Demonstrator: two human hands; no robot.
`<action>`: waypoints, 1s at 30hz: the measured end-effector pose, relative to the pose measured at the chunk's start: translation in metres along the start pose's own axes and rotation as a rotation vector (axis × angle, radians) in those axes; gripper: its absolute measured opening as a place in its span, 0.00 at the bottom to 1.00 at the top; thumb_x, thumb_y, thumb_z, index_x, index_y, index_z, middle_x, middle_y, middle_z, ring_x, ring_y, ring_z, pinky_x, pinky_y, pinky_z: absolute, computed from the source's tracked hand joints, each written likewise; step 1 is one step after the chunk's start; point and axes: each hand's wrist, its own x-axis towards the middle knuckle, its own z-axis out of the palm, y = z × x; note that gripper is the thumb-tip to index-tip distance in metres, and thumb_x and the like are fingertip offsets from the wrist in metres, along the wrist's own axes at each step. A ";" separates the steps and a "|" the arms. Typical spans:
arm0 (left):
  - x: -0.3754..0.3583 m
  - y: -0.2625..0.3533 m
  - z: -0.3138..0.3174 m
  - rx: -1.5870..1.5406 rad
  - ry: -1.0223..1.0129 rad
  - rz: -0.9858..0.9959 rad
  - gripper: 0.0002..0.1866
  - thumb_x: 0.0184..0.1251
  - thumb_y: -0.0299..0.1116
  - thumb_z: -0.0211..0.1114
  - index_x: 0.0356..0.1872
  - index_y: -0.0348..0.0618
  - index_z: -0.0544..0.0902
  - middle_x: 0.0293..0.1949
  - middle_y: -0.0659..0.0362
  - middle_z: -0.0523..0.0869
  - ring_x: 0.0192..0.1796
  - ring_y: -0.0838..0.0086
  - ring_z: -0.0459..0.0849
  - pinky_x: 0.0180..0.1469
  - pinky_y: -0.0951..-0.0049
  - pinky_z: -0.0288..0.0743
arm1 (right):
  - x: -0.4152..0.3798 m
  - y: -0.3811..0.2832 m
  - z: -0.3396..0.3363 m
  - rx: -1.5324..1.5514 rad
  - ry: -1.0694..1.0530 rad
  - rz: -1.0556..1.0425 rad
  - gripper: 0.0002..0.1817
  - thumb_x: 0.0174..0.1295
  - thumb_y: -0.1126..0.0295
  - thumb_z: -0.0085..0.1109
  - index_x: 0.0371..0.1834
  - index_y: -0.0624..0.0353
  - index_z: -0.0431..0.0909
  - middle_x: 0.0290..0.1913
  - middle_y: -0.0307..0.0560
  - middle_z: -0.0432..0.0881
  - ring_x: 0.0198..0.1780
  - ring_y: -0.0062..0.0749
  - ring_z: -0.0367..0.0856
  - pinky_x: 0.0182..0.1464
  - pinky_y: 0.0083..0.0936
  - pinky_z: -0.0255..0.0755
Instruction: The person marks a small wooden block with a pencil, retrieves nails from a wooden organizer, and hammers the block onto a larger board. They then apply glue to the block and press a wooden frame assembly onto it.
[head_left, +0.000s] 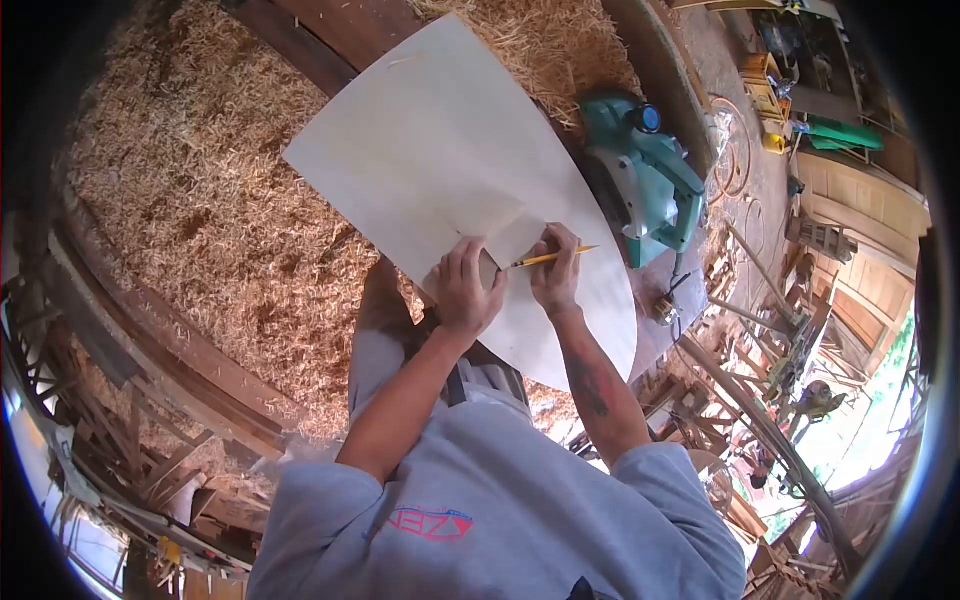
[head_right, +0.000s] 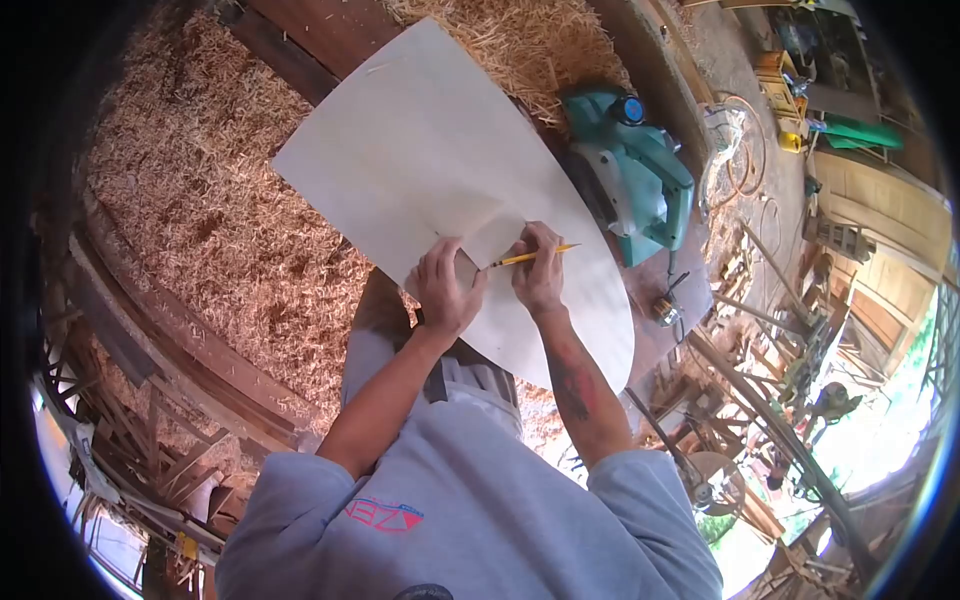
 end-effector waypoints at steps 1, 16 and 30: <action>0.000 0.000 -0.002 0.010 -0.031 -0.002 0.38 0.46 0.30 0.75 0.63 0.45 0.70 0.57 0.55 0.77 0.60 0.60 0.76 0.59 0.57 0.64 | 0.001 0.000 0.000 -0.016 0.000 -0.023 0.20 0.64 0.79 0.58 0.58 0.62 0.67 0.50 0.57 0.78 0.47 0.49 0.78 0.52 0.39 0.72; 0.003 0.002 -0.008 0.029 -0.060 0.066 0.36 0.51 0.25 0.64 0.67 0.43 0.71 0.62 0.57 0.77 0.55 0.66 0.77 0.57 0.65 0.59 | 0.002 -0.002 -0.002 0.030 0.011 -0.031 0.21 0.67 0.74 0.57 0.60 0.65 0.63 0.57 0.64 0.74 0.49 0.51 0.77 0.52 0.39 0.71; 0.021 -0.009 0.004 -0.021 0.090 0.114 0.14 0.63 0.26 0.65 0.50 0.47 0.83 0.48 0.60 0.82 0.47 0.64 0.83 0.54 0.63 0.69 | -0.033 -0.011 -0.005 0.099 -0.060 -0.037 0.42 0.46 0.72 0.75 0.65 0.62 0.62 0.61 0.57 0.72 0.61 0.52 0.73 0.65 0.44 0.64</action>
